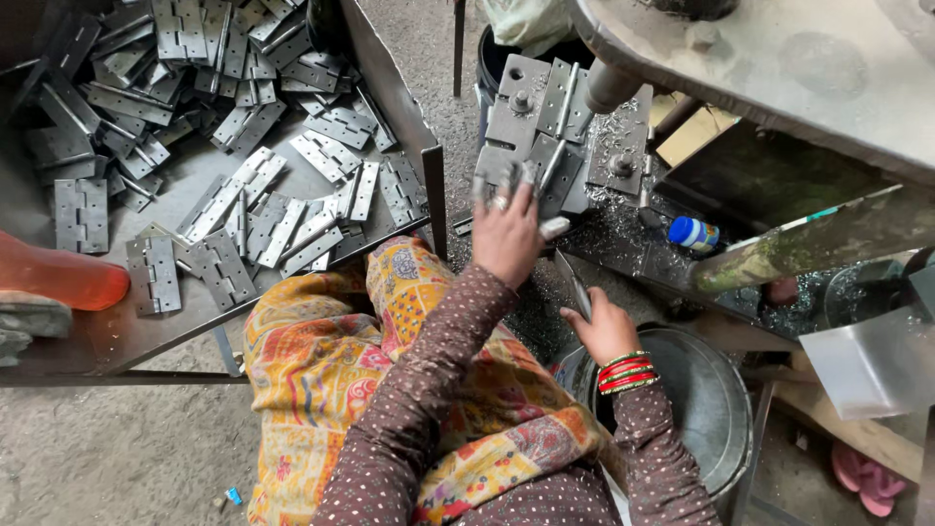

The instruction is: The person sits on the floor and repeatedly places metal hinge pieces into a manual punching machine. They position each piece under the press, operate the lever to punch a hole, and then remove the finished piece. The process is repeated for multiple hinge units from a nearby tray.

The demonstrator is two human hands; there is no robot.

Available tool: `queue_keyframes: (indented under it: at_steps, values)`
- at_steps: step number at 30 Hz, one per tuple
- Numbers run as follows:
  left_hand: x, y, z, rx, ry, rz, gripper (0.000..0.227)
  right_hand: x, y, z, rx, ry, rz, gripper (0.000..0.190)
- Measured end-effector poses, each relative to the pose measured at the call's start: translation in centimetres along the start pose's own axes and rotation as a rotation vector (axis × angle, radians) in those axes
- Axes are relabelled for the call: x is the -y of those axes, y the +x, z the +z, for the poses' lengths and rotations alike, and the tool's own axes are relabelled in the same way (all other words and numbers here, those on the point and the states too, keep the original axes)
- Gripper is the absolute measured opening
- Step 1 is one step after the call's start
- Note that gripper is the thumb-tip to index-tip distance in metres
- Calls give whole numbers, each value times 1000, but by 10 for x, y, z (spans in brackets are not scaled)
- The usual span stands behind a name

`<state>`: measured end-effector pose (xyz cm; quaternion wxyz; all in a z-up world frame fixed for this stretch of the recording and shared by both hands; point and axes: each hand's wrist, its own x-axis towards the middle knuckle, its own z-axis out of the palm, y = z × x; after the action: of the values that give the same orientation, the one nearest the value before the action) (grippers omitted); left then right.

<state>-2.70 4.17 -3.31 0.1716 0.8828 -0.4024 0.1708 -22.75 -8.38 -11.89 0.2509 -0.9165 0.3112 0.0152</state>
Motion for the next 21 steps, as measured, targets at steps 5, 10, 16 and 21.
queue_keyframes:
  at_steps: [5,10,16,21]
  values:
    - [-17,12,33,200,7,70,35,-5,8,4,-29,6,-20,60]
    - [-17,29,52,182,-22,27,34,-30,7,29,-40,-33,-1,55]
    - [-9,30,46,179,-34,12,29,-61,4,133,-199,70,52,47]
    - [0,22,29,92,-49,68,30,-68,3,159,-144,52,69,53]
